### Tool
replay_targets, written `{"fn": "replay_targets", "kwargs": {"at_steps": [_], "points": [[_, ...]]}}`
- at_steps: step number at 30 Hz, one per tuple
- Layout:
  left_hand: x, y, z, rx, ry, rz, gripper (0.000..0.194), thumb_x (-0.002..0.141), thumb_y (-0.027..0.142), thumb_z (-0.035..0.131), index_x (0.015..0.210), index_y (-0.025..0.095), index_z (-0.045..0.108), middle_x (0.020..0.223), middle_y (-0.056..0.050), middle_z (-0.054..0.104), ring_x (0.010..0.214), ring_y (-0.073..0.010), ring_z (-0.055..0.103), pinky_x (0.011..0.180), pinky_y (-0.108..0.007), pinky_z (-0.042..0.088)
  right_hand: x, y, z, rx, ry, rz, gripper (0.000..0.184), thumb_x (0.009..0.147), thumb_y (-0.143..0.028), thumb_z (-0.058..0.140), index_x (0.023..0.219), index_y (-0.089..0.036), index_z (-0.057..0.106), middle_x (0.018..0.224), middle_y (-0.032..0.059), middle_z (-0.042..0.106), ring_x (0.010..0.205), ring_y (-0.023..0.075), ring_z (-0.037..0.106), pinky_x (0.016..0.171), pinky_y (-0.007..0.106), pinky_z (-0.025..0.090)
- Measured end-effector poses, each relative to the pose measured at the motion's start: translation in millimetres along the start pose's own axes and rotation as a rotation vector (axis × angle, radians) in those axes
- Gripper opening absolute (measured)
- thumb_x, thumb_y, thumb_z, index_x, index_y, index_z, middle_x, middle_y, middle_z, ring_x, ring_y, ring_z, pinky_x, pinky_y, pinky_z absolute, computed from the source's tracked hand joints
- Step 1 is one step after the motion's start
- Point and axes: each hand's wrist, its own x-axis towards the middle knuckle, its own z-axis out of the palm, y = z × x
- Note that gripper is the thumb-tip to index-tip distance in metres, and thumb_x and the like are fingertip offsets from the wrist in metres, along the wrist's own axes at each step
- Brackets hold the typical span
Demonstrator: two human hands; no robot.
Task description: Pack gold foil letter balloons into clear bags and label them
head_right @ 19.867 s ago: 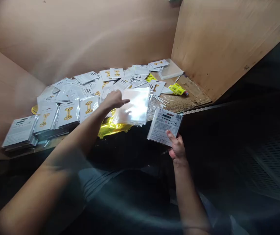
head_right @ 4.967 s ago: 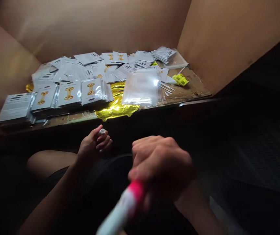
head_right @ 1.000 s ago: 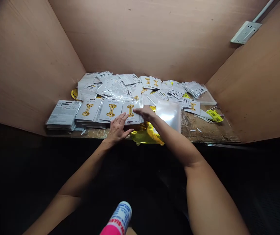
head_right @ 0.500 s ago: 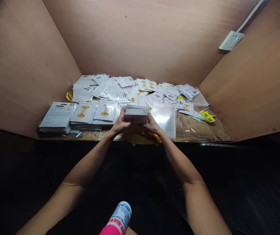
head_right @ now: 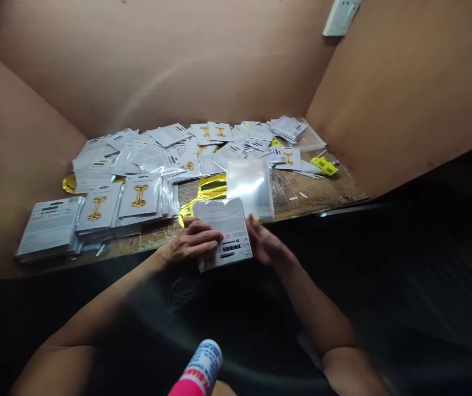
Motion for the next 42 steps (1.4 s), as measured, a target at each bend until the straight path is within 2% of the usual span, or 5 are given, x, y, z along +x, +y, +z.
{"fn": "replay_targets", "kwargs": {"at_steps": [4, 12, 23, 32, 42], "points": [[14.4, -13.6, 33.5, 0.016, -0.064, 0.072, 0.024, 0.103, 0.019, 0.066, 0.121, 0.033, 0.072, 0.129, -0.006, 0.079, 0.117, -0.0252, 0.065, 0.105, -0.044, 0.052, -13.1, 28.7, 0.5, 0.086, 0.219, -0.129, 0.063, 0.081, -0.058, 0.093, 0.128, -0.023, 0.070, 0.118, 0.0108, 0.081, 0.113, 0.0347, 0.077, 0.105, 0.053, 0.062], [70.2, -34.3, 81.4, -0.666, 0.321, -1.052, 0.049, 0.106, 0.066, 0.050, 0.136, 0.026, 0.053, 0.124, -0.012, 0.069, 0.109, -0.0273, 0.073, 0.091, -0.046, 0.064, -10.1, 27.9, -24.5, 0.061, 0.547, -0.383, 0.064, 0.084, -0.059, 0.089, 0.131, -0.025, 0.062, 0.128, 0.0099, 0.077, 0.119, 0.0319, 0.075, 0.112, 0.054, 0.059], [106.8, -13.7, 13.2, -0.163, -0.307, -0.543, 0.026, 0.090, 0.037, 0.075, 0.105, 0.026, 0.058, 0.085, -0.002, 0.067, 0.067, -0.0200, 0.059, 0.062, -0.031, 0.047, -48.3, -33.9, -63.1, -0.721, 0.530, -0.636, 0.098, 0.074, -0.050, 0.101, 0.157, -0.031, 0.052, 0.158, 0.0138, 0.058, 0.156, 0.0405, 0.047, 0.130, 0.058, 0.043], [109.3, -11.8, -3.6, 0.327, -0.783, -0.343, 0.007, 0.106, 0.024, 0.050, 0.111, 0.021, 0.052, 0.093, -0.010, 0.072, 0.070, -0.0237, 0.066, 0.064, -0.034, 0.046, 20.7, -50.6, -10.8, -1.411, -0.062, -0.394, 0.040, 0.092, -0.006, 0.064, 0.132, -0.014, 0.064, 0.110, 0.0138, 0.077, 0.100, 0.0273, 0.072, 0.089, 0.034, 0.053], [11.0, -16.9, -10.2, -0.240, 0.454, -0.823, 0.111, 0.065, 0.080, 0.092, 0.152, 0.024, 0.051, 0.149, -0.020, 0.064, 0.146, -0.0407, 0.060, 0.116, -0.056, 0.055, 1.4, -9.8, -19.4, -0.792, 0.219, -0.520, 0.008, 0.086, -0.018, 0.069, 0.094, -0.017, 0.068, 0.081, -0.0007, 0.061, 0.073, 0.0147, 0.051, 0.069, 0.026, 0.040]]}}
